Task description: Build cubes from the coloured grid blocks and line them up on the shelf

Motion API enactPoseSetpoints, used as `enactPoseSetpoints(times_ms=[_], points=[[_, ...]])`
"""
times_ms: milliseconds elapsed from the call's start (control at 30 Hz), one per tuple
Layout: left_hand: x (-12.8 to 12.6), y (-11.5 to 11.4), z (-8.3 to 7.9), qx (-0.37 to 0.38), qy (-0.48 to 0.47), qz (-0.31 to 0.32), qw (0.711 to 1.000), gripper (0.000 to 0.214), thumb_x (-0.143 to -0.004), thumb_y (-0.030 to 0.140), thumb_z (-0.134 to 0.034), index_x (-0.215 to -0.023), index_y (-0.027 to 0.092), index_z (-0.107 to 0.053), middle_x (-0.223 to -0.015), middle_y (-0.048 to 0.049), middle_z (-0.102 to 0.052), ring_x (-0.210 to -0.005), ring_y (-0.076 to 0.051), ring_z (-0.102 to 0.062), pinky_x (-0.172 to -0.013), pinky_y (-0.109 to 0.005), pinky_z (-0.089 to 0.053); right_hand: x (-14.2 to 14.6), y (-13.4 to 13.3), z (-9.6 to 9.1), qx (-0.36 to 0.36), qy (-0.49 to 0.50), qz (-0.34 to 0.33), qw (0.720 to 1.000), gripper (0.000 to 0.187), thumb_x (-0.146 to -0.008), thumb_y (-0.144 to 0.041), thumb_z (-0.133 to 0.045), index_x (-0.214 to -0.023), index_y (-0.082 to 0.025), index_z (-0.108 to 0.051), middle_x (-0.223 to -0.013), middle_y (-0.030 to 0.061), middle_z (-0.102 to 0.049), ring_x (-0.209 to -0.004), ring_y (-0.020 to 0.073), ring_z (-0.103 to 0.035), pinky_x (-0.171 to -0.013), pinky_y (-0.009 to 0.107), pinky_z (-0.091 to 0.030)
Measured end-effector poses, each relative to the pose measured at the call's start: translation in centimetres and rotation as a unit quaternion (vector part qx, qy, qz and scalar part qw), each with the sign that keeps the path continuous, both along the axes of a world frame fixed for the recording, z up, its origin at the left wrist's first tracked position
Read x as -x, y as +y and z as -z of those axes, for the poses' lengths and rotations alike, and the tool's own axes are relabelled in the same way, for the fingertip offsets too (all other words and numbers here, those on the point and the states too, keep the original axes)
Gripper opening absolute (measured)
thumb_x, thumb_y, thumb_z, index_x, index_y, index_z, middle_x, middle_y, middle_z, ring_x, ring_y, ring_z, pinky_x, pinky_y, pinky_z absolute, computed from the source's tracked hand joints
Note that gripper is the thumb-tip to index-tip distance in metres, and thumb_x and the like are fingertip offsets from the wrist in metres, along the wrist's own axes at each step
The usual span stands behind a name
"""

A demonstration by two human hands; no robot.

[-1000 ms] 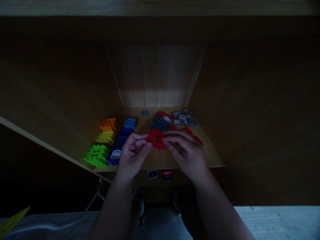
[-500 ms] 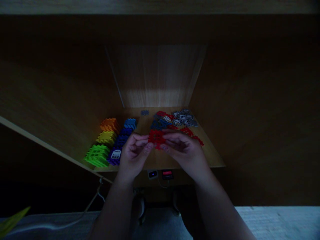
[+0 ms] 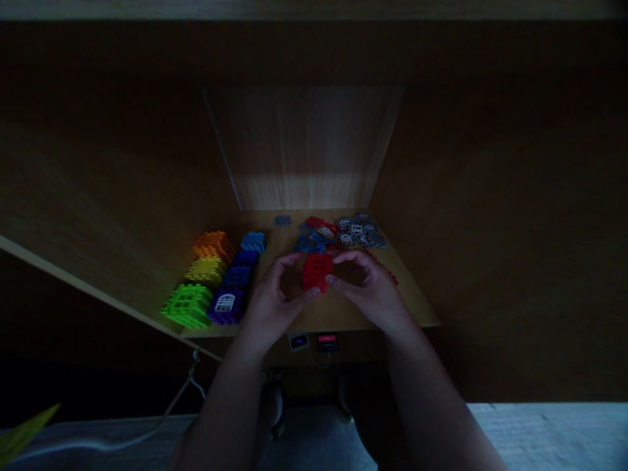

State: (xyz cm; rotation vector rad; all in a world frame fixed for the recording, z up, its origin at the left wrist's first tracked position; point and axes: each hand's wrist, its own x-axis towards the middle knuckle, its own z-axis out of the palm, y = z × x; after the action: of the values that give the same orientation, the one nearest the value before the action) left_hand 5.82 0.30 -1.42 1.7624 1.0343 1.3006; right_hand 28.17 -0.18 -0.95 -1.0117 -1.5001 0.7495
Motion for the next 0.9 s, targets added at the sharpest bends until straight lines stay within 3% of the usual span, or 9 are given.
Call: enactPoseSetpoints(times_ms=[200, 900], points=[[0.01, 0.11, -0.43, 0.007, 0.014, 0.01, 1.0, 0.056, -0.09, 0.038, -0.087, -0.14, 0.028, -0.064, -0.149, -0.009, -0.068, -0.142, -0.028, -0.063, -0.124, -0.046, -0.046, -0.03, 0.11, 0.38, 0.003, -0.032, 0.003, 0.999, 0.028, -0.089, -0.039, -0.087, -0.11, -0.028, -0.072, -0.118, 0.0023, -0.077, -0.115, 0.024, -0.072, -0.106, 0.042, -0.055], [0.18, 0.29, -0.3, -0.002, 0.032, 0.005, 0.999, 0.055, -0.092, 0.033, -0.083, -0.143, 0.028, -0.065, -0.149, -0.0095, -0.07, -0.142, -0.028, -0.064, -0.125, -0.047, -0.045, -0.2, 0.09, 0.45, 0.006, -0.033, -0.033, 0.999, 0.031, -0.091, -0.038, -0.086, -0.116, -0.029, -0.071, -0.127, 0.0036, -0.077, -0.123, 0.0246, -0.071, -0.114, 0.046, -0.053]])
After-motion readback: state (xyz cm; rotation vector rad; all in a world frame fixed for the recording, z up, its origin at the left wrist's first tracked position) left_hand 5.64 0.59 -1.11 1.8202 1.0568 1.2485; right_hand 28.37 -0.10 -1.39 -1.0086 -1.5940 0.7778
